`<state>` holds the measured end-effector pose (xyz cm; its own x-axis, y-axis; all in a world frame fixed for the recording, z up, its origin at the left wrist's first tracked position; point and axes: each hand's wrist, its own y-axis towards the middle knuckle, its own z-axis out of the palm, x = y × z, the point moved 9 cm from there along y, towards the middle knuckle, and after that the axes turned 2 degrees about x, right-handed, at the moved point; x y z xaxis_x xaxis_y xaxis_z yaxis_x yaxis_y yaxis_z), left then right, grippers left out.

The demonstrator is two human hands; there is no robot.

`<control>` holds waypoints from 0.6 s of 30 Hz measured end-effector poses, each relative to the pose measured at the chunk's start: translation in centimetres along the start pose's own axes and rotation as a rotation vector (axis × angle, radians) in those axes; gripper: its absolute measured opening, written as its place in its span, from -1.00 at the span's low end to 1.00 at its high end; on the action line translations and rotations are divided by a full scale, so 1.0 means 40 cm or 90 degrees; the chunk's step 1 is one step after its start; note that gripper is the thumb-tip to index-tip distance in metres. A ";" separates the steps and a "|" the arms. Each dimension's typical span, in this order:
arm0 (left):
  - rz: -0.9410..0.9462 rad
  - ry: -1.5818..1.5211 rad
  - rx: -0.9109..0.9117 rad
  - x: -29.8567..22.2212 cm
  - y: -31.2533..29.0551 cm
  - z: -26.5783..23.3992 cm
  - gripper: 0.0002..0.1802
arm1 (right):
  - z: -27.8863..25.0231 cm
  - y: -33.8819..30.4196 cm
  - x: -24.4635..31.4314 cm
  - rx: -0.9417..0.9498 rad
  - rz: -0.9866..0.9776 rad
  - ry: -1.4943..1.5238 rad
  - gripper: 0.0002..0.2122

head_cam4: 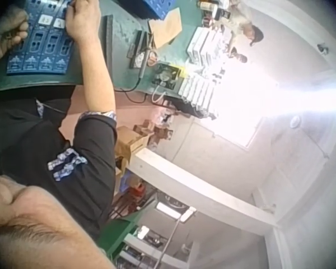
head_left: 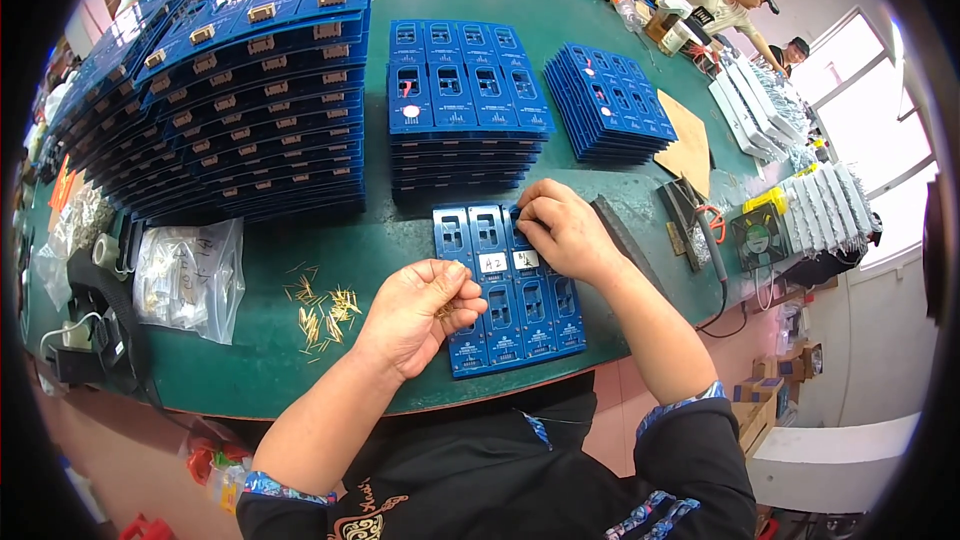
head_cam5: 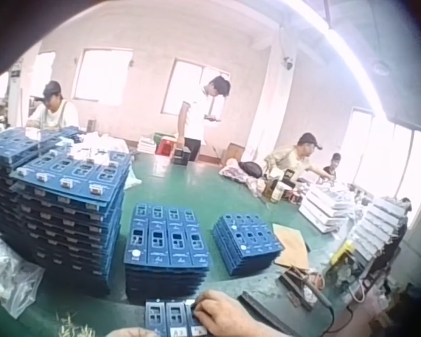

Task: The person inserts small gold-colored terminal pins into blue plastic component housings by hand at an assembly workbench.

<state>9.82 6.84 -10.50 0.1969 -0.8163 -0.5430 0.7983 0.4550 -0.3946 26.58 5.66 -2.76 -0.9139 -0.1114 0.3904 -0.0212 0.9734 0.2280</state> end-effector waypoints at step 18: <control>0.006 -0.008 0.001 -0.003 -0.001 0.000 -0.74 | -0.018 -0.033 0.036 -0.067 -0.064 -0.061 -0.88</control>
<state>9.76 6.91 -10.44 0.2116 -0.8166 -0.5370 0.7969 0.4622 -0.3889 25.58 4.05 -1.84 -0.9437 -0.1821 0.2760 -0.0756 0.9315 0.3559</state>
